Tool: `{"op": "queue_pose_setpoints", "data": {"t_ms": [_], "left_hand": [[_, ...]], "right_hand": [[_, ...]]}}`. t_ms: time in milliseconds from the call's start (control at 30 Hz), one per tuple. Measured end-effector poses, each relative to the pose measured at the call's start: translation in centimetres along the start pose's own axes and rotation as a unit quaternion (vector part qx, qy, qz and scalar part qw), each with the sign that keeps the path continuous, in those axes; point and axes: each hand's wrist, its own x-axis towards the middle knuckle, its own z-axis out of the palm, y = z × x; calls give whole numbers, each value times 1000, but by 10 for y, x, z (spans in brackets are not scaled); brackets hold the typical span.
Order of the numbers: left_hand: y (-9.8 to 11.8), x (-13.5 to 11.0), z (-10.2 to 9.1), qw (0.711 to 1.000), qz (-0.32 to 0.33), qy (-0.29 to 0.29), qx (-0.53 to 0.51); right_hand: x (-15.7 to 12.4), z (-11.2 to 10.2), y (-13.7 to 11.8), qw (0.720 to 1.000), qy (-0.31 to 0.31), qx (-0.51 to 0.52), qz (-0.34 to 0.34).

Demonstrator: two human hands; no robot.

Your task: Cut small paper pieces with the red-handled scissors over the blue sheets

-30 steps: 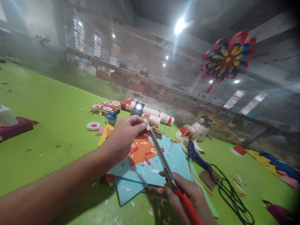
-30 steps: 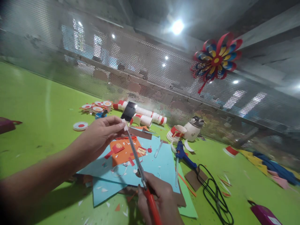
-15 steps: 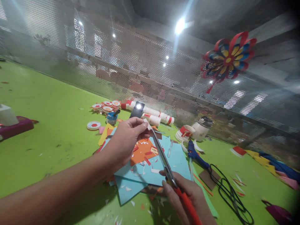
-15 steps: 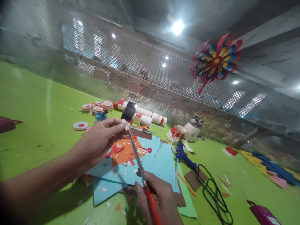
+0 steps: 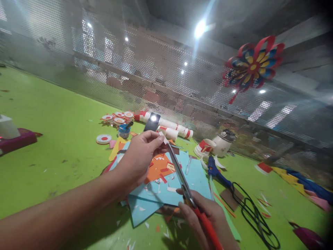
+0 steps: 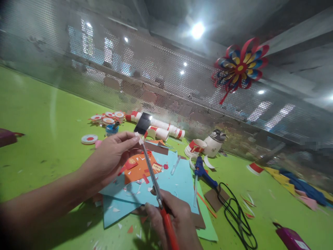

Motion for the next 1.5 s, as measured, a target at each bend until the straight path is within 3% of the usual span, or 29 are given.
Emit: {"op": "queue_pose_setpoints", "data": {"t_ms": [1500], "left_hand": [[-3, -1, 2, 1000, 25, 13, 10]], "right_hand": [[0, 2, -2, 999, 10, -32, 14]]}}
